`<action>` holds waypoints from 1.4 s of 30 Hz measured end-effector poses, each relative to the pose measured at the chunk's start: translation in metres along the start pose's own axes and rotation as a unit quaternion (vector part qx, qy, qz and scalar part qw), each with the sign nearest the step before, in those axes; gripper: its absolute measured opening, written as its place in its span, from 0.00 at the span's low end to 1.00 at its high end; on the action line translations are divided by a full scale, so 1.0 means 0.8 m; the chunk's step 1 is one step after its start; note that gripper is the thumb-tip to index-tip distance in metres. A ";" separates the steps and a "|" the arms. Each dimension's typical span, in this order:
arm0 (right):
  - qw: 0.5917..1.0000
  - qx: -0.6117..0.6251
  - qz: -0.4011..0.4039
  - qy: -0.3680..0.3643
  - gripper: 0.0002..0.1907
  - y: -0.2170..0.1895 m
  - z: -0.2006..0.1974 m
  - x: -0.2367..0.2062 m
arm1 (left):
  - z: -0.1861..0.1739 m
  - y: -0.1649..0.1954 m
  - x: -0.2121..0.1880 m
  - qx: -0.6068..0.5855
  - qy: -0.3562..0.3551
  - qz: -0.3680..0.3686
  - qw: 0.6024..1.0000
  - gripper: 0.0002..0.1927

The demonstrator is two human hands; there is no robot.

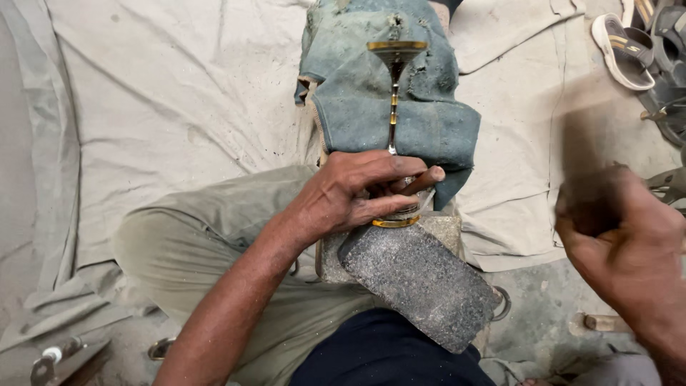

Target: The person sits on the floor holding a small punch against the base of an ornate metal candlestick and repeatedly strikes the punch with a wooden mallet, repositioning the punch and rotating the piece to work around its decorated surface.

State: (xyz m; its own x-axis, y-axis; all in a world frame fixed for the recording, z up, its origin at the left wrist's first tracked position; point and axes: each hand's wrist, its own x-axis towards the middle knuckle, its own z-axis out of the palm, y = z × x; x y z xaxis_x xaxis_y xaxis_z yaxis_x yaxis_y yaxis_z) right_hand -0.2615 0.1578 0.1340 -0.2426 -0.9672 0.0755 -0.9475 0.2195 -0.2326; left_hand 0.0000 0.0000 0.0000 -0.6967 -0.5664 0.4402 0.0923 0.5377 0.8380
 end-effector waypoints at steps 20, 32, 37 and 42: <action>0.982 0.170 0.079 -0.003 0.12 -0.005 0.013 -0.017 | -0.017 0.026 -0.018 -0.028 0.046 -0.039 0.998 0.22; 0.995 0.094 0.017 0.005 0.16 0.014 -0.011 -0.006 | 0.021 0.064 0.004 0.050 0.045 -0.129 0.989 0.27; 0.985 0.152 0.076 -0.011 0.14 0.025 -0.013 -0.011 | 0.028 0.067 0.006 0.074 0.038 -0.076 0.994 0.23; 0.993 0.118 -0.017 0.026 0.12 0.040 -0.002 -0.011 | 0.029 0.064 0.020 0.106 -0.003 -0.068 0.992 0.21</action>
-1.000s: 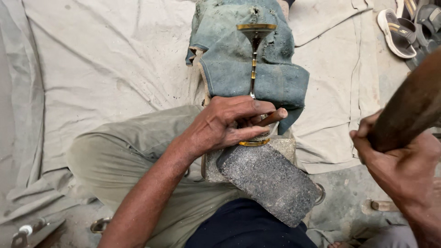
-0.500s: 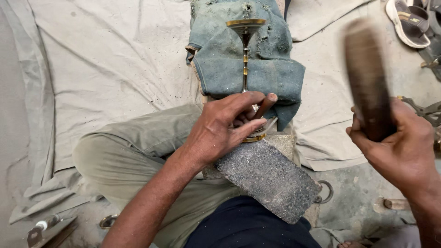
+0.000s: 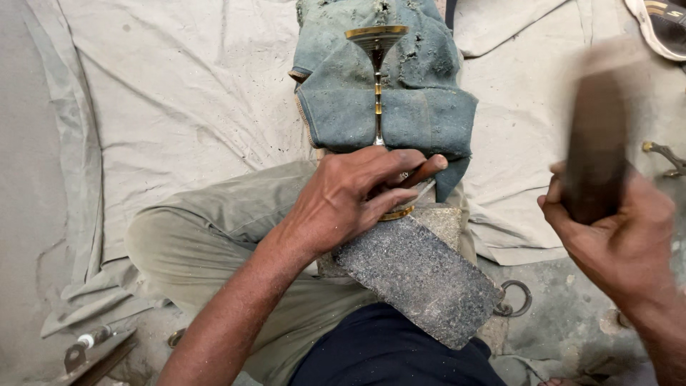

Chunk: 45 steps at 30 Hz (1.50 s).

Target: The person sits on the floor holding a small punch against the base of an ornate metal candlestick and repeatedly strikes the punch with a wooden mallet, repositioning the punch and rotating the piece to work around its decorated surface.

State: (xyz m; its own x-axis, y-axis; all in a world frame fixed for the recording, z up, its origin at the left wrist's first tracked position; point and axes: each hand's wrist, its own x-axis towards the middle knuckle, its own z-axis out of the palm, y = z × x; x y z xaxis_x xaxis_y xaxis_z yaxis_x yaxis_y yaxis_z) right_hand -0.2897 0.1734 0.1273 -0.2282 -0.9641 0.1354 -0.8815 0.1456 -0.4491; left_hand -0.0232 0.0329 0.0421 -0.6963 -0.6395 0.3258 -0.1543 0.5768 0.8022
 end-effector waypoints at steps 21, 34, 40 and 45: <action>0.901 0.402 0.162 0.033 0.17 0.163 0.178 -0.169 | -0.036 0.002 -0.015 -0.206 0.197 -0.206 0.936 0.22; 0.949 0.313 0.048 -0.016 0.16 0.141 0.023 -0.006 | 0.059 0.044 0.024 -0.137 0.218 -0.190 0.947 0.18; 0.994 -0.052 0.064 -0.072 0.18 0.082 -0.045 0.070 | 0.084 0.047 0.030 -0.177 0.283 -0.210 0.919 0.12; 0.966 -0.186 -0.172 -0.051 0.22 0.043 -0.075 0.116 | 0.093 0.056 0.036 0.020 0.285 -0.155 0.946 0.13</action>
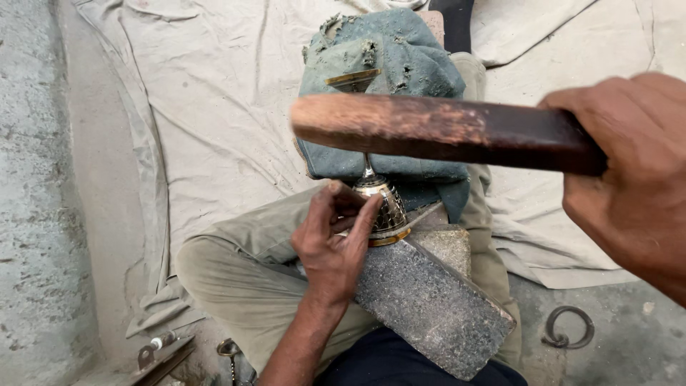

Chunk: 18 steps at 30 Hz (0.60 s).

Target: The person sits on the floor holding a small punch against the base of an ornate metal candlestick and repeatedly strikes the punch with a wooden mallet, repositioning the punch and rotating the piece to work around its decorated surface.

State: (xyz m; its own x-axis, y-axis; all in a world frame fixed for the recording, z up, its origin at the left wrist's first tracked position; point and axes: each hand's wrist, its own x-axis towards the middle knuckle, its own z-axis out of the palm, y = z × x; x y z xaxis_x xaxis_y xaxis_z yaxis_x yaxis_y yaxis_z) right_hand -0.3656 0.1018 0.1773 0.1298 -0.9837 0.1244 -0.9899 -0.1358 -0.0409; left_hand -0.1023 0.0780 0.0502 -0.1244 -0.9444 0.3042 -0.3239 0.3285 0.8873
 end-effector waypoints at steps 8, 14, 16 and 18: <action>0.997 -0.040 -0.071 0.000 0.23 -0.020 -0.031 0.038 | 0.001 0.006 0.004 -0.014 0.015 -0.036 0.999 0.21; 0.980 -0.144 -0.032 -0.135 0.18 -0.033 -0.034 0.046 | -0.002 0.000 0.006 0.025 -0.006 -0.012 1.000 0.15; 0.986 -0.126 -0.097 -0.050 0.22 -0.035 -0.033 0.048 | -0.002 0.000 0.006 0.032 0.002 0.021 0.999 0.18; 0.995 -0.017 -0.098 0.014 0.22 -0.039 -0.034 0.045 | -0.002 0.001 0.004 0.038 0.011 0.039 0.998 0.21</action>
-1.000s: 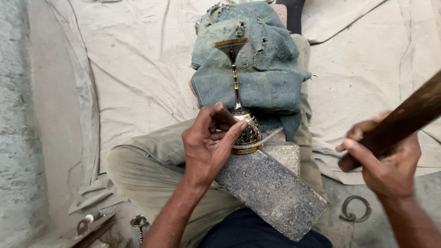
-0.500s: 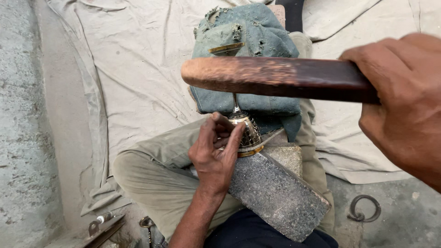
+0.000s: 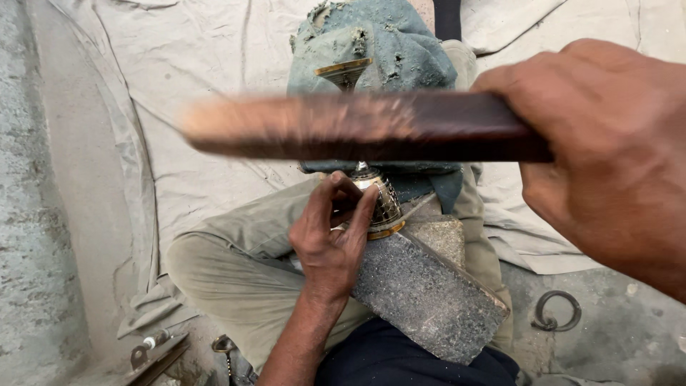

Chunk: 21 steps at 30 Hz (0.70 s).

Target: The person sits on the floor holding a small punch against the base of an ornate metal candlestick and repeatedly strikes the punch with a wooden mallet, repositioning the punch and rotating the piece to work around its decorated surface.

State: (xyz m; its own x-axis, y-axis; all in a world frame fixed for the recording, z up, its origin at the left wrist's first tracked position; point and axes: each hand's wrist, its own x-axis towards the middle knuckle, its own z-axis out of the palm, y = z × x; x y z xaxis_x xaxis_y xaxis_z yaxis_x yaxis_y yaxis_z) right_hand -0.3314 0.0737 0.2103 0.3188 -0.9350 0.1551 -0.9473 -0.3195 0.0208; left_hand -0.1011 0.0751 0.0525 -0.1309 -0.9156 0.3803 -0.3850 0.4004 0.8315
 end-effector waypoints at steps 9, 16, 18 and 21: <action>1.000 0.019 0.015 0.004 0.21 -0.004 -0.007 0.001 | 0.003 -0.002 0.001 -0.038 0.006 -0.057 0.998 0.20; 0.988 -0.074 0.040 -0.132 0.22 -0.006 -0.002 0.004 | 0.003 -0.008 0.003 -0.049 0.004 -0.040 0.998 0.20; 0.969 -0.114 0.064 -0.208 0.18 -0.009 -0.002 0.005 | 0.002 -0.010 0.001 -0.050 0.007 -0.050 0.997 0.19; 0.981 -0.144 0.010 -0.129 0.20 -0.015 -0.003 0.010 | 0.001 -0.014 0.004 -0.027 -0.002 -0.055 0.998 0.16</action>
State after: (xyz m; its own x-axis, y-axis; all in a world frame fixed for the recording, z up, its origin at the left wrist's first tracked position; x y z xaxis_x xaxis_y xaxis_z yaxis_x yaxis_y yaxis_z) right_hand -0.3178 0.0702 0.2139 0.2626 -0.9601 -0.0963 -0.9107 -0.2796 0.3041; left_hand -0.0981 0.0676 0.0436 -0.0936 -0.9545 0.2832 -0.3471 0.2979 0.8892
